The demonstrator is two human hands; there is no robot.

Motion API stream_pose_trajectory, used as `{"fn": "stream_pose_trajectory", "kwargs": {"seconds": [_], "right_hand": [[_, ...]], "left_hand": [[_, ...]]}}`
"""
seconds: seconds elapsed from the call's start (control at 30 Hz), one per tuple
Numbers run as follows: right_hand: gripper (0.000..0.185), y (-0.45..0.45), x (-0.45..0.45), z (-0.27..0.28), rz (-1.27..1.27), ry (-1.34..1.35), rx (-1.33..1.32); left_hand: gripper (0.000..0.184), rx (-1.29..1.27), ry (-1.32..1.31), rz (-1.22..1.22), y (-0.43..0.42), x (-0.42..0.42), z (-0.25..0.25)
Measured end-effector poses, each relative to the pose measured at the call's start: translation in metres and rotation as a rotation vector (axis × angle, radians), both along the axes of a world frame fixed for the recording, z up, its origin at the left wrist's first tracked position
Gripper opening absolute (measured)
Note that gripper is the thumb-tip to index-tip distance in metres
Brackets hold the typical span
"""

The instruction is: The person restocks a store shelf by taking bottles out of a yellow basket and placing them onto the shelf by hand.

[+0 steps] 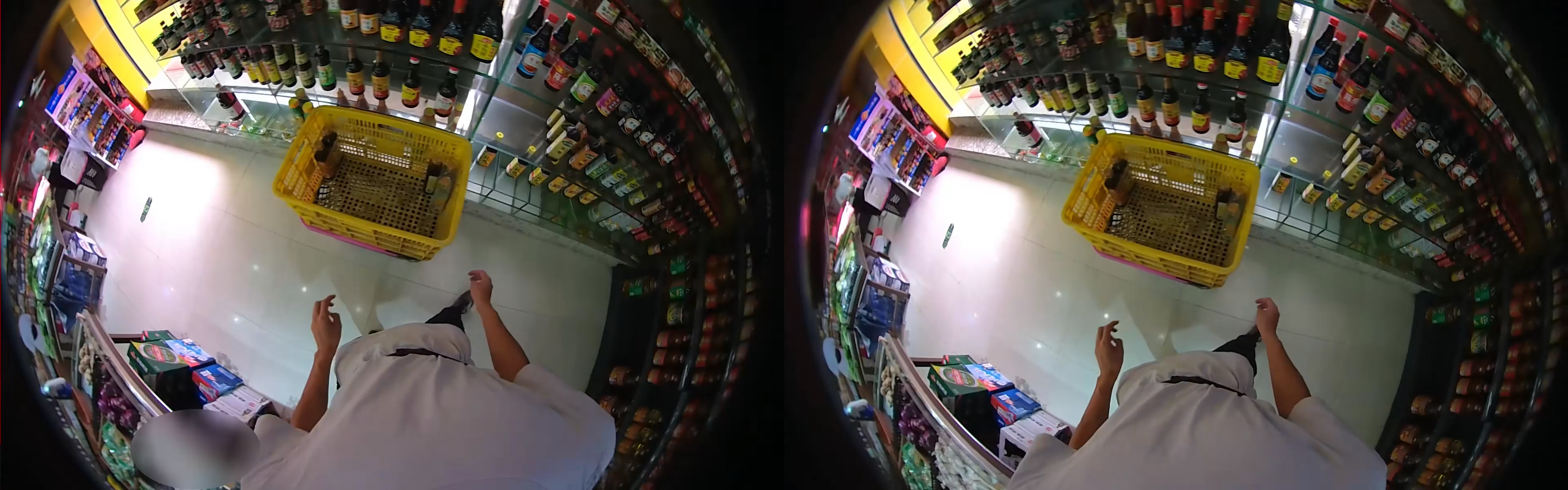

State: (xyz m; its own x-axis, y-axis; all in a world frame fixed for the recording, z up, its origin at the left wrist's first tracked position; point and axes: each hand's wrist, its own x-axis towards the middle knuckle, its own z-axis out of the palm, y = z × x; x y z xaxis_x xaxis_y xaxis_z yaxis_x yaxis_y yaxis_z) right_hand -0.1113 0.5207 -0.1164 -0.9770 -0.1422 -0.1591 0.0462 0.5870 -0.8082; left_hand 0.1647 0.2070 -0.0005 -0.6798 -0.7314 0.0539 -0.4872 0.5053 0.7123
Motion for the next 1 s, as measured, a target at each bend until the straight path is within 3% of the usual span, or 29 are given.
{"fn": "stream_pose_trajectory", "kwargs": {"seconds": [0.07,0.1,0.17,0.3,0.4,0.47,0.6,0.67,0.77,1.0], "right_hand": [[0.017,-0.019,-0.001,0.006,-0.169,-0.073,-0.069],[0.017,-0.03,-0.001,0.012,-0.177,-0.08,-0.066],[0.015,-0.043,-0.004,0.043,-0.098,0.152,-0.095],[0.015,-0.068,-0.021,0.085,-0.089,0.158,-0.074],[0.021,-0.082,-0.04,0.083,-0.136,0.101,-0.044],[0.032,-0.096,-0.059,0.073,-0.295,-0.101,-0.15],[0.047,-0.133,-0.081,0.095,-0.294,-0.126,-0.108],[0.055,-0.142,-0.091,0.092,-0.218,0.193,0.052],[0.056,-0.152,-0.11,0.09,-0.049,0.37,0.202],[0.053,-0.183,-0.112,0.103,0.001,0.379,0.321]], "left_hand": [[0.046,0.026,-0.065,0.045,-0.017,0.031,0.001],[0.046,-0.032,-0.033,0.055,-0.025,0.045,-0.004],[0.045,-0.048,-0.034,0.063,-0.037,0.063,-0.012],[0.041,0.041,-0.03,0.075,-0.049,0.063,-0.019],[0.037,0.116,-0.002,0.101,-0.051,0.038,-0.019],[0.036,0.139,0.019,0.078,-0.053,0.016,-0.009],[0.035,0.144,-0.005,0.008,-0.069,-0.024,-0.007],[0.028,0.163,0.046,-0.013,-0.077,-0.047,-0.001],[0.026,0.118,-0.013,-0.101,-0.096,-0.083,0.011],[0.023,0.123,0.026,-0.06,-0.136,-0.144,0.034]]}}
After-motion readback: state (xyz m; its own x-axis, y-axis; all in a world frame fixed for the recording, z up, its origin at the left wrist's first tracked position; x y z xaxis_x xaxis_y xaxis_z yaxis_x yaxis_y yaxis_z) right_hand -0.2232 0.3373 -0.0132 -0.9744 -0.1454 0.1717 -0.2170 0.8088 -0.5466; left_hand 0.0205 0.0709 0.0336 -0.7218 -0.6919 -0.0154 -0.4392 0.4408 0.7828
